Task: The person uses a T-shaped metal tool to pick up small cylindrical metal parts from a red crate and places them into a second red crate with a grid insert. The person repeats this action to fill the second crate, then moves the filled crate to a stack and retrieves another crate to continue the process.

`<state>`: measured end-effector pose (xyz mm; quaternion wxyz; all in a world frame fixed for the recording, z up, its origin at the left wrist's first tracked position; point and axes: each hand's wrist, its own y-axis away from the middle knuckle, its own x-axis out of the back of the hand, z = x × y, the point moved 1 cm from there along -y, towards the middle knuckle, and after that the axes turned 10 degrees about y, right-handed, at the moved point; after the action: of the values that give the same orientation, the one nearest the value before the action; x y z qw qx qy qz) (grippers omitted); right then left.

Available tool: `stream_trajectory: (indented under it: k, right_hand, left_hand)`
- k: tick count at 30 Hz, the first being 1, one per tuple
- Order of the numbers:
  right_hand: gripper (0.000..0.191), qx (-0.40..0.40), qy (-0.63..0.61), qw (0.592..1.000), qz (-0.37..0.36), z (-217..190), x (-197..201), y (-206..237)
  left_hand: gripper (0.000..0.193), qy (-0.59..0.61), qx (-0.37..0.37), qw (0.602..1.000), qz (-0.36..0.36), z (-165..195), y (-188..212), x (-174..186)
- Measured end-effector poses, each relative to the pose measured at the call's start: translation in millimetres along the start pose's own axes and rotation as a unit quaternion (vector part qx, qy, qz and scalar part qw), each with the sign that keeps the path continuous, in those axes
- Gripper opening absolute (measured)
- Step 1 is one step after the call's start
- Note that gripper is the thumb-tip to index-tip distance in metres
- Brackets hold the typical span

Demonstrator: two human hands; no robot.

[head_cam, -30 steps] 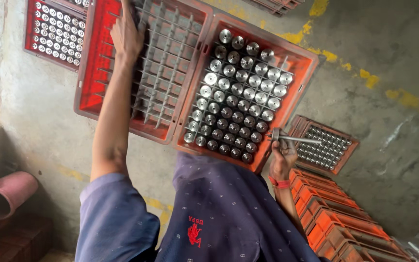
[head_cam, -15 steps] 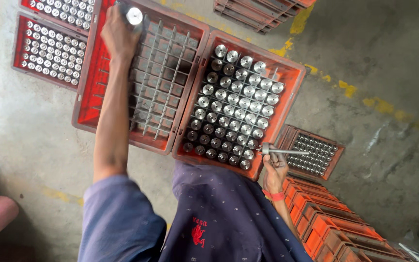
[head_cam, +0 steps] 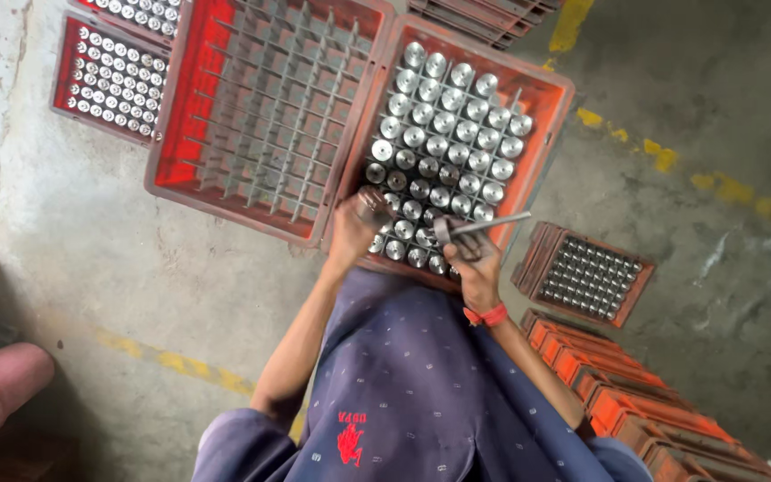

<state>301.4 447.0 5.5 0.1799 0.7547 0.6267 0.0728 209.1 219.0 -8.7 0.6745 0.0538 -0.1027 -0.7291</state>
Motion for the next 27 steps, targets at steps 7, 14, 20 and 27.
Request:
stream_trajectory:
  k: [7,14,20,27]
  right_hand:
    - [0.051,0.043,0.002,0.997,-0.071,-19,-10,23]
    - [0.049,0.061,0.030,0.991,-0.116,-5,11,39]
    - [0.048,0.013,-0.021,0.995,-0.099,11,35,21]
    - [0.041,0.127,-0.091,0.977,0.146,29,92,-10]
  left_hand:
    - [0.032,-0.212,0.058,0.966,-0.137,25,67,-32]
    - [0.033,-0.253,0.062,0.934,-0.245,28,68,-41]
    - [0.045,-0.266,0.067,0.921,-0.276,10,52,-53]
    - [0.045,-0.332,-0.066,0.923,-0.183,-1,-62,-64]
